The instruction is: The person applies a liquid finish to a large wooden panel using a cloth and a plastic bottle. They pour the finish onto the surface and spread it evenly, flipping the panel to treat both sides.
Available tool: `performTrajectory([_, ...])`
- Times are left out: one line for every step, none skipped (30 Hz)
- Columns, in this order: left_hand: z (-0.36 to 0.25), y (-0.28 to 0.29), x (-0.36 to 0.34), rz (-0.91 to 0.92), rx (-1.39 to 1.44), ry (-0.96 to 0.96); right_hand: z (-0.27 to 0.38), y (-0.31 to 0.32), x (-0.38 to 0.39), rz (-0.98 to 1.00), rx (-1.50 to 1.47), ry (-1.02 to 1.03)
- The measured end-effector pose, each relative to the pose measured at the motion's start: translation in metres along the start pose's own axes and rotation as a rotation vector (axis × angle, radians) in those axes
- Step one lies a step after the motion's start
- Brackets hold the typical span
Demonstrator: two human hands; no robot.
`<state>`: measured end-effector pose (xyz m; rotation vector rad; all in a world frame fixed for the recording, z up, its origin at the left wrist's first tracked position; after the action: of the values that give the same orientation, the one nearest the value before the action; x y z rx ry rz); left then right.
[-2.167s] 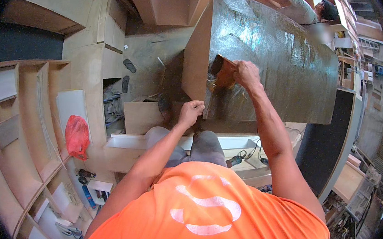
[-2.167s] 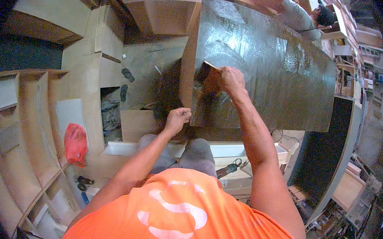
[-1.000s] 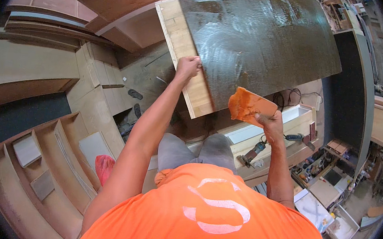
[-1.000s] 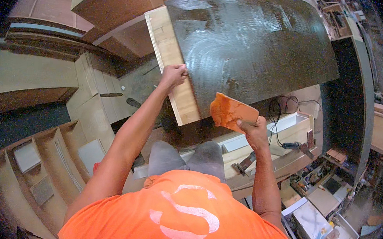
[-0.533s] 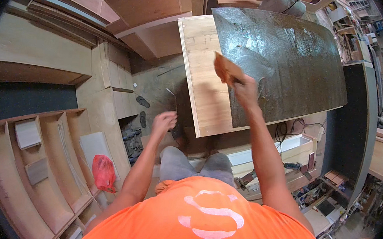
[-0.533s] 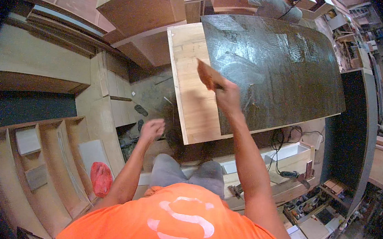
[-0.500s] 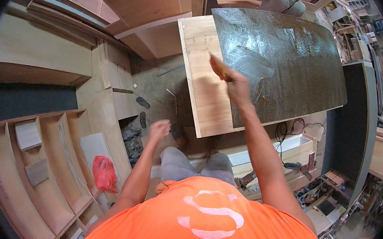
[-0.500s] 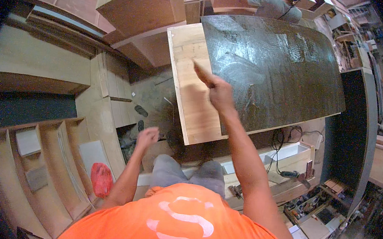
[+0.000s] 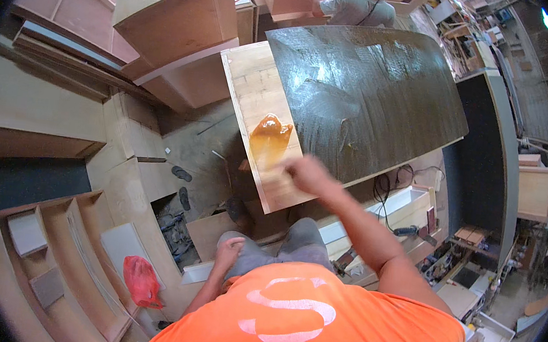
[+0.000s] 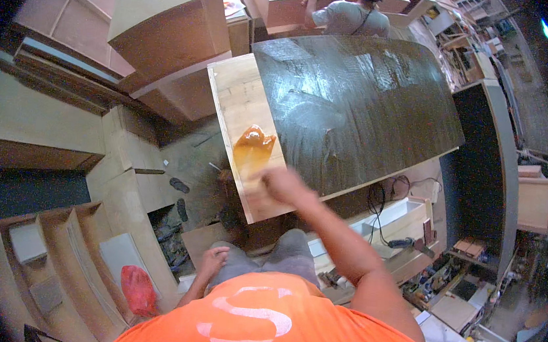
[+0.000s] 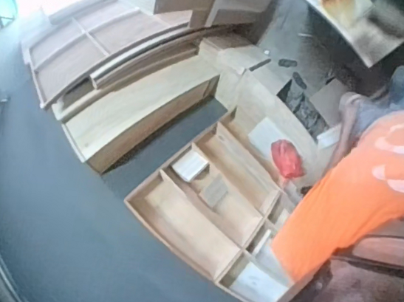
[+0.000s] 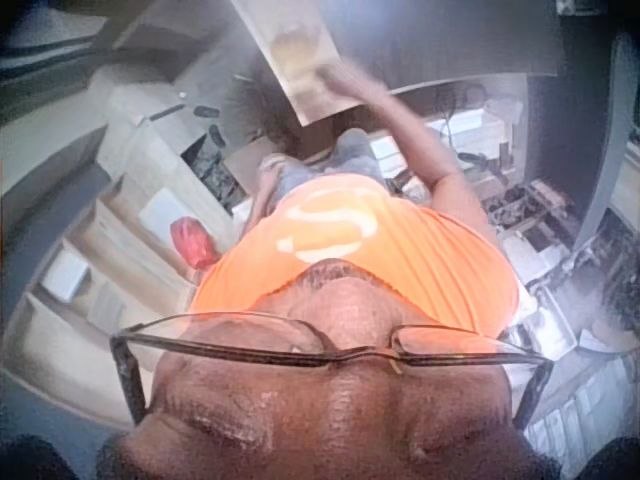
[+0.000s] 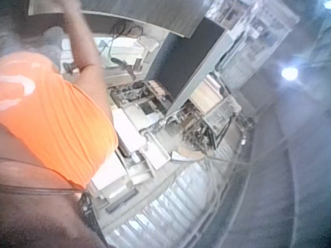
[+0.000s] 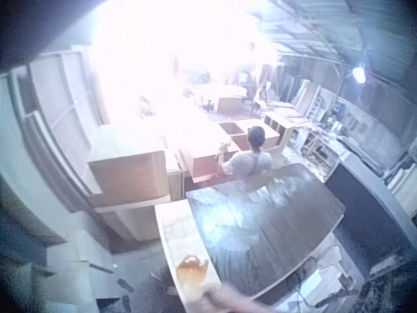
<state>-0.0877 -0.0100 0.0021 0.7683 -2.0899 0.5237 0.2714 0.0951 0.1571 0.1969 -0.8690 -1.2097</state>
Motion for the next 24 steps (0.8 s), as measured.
performTrajectory([-0.017, -0.011, 0.001, 0.003, 0.015, -0.030, -0.026, 0.039, -0.019, -0.134, 0.082, 0.091])
performTrajectory([-0.031, -0.022, 0.004, -0.003, 0.032, -0.057, -0.029, 0.082, -0.033, -0.260, 0.151, 0.187])
performTrajectory([-0.042, -0.030, 0.003, 0.003, 0.038, -0.087, -0.053, 0.122, -0.057, -0.255, 0.373, 0.048])
performTrajectory([-0.041, -0.033, -0.001, -0.028, 0.074, -0.090, -0.072, 0.154, -0.080, -0.355, 0.413, 0.065])
performTrajectory([-0.034, -0.037, -0.005, -0.059, 0.107, -0.089, -0.096, 0.181, -0.107, -0.393, 0.478, 0.051])
performTrajectory([-0.020, -0.039, -0.004, -0.093, 0.140, -0.074, -0.109, 0.203, -0.137, -0.320, 0.587, -0.040])
performTrajectory([-0.007, -0.042, -0.001, -0.120, 0.125, -0.045, -0.113, 0.216, -0.157, -0.259, 0.571, -0.054])
performTrajectory([0.004, -0.044, 0.000, -0.138, 0.106, -0.022, -0.125, 0.224, -0.176, -0.227, 0.580, 0.043])
performTrajectory([0.009, -0.046, 0.001, -0.156, 0.087, 0.003, -0.138, 0.225, -0.191, -0.250, 0.627, 0.037])
performTrajectory([0.009, -0.049, 0.007, -0.178, 0.056, 0.017, -0.142, 0.219, -0.197, -0.269, 0.672, 0.031])
performTrajectory([0.007, -0.051, 0.013, -0.197, 0.020, 0.029, -0.152, 0.211, -0.198, -0.248, 0.706, 0.009])
performTrajectory([0.009, -0.054, 0.023, -0.217, -0.009, 0.053, -0.154, 0.200, -0.196, -0.213, 0.737, -0.008])
performTrajectory([0.011, -0.055, 0.024, -0.236, 0.065, 0.062, -0.153, 0.201, -0.190, -0.189, 0.782, -0.024])
performTrajectory([0.013, -0.054, 0.025, -0.254, 0.135, 0.070, -0.155, 0.198, -0.178, -0.171, 0.751, -0.028])
performTrajectory([0.015, -0.053, 0.025, -0.268, 0.208, 0.077, -0.158, 0.194, -0.159, -0.153, 0.725, -0.033])
performTrajectory([0.015, -0.049, 0.022, -0.267, 0.185, 0.074, -0.161, 0.191, -0.139, -0.140, 0.702, -0.042])
performTrajectory([0.015, -0.043, 0.021, -0.266, 0.159, 0.071, -0.164, 0.184, -0.116, -0.086, 0.722, -0.071])
performTrajectory([0.008, -0.038, 0.014, -0.257, 0.130, 0.053, -0.181, 0.179, -0.095, -0.119, 0.710, -0.020])
performTrajectory([-0.009, -0.037, 0.015, -0.274, 0.111, 0.053, -0.191, 0.171, -0.070, -0.114, 0.680, -0.018])
performTrajectory([-0.014, -0.032, 0.012, -0.269, 0.108, 0.036, -0.204, 0.162, -0.049, -0.070, 0.705, -0.028])
performTrajectory([-0.015, -0.023, 0.010, -0.271, 0.109, 0.023, -0.206, 0.152, -0.026, -0.052, 0.735, -0.053])
performTrajectory([-0.015, -0.011, 0.009, -0.273, 0.109, 0.012, -0.206, 0.144, -0.003, -0.058, 0.708, -0.066])
performTrajectory([-0.014, -0.002, 0.008, -0.283, 0.100, 0.006, -0.204, 0.135, 0.017, -0.024, 0.701, -0.095])
performTrajectory([-0.015, 0.005, 0.006, -0.279, 0.114, 0.002, -0.214, 0.126, 0.037, -0.076, 0.653, -0.067])
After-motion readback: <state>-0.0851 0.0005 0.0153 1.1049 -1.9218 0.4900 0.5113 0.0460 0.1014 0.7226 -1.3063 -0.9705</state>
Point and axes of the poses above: each hand's wrist, its own x-axis away from the middle knuckle, its own y-axis out of the back of the hand, z = x × y, the point moved 4 cm from there along -x, towards the middle knuckle, and after that the axes turned 13 degrees about z, right-handed, at the moved point
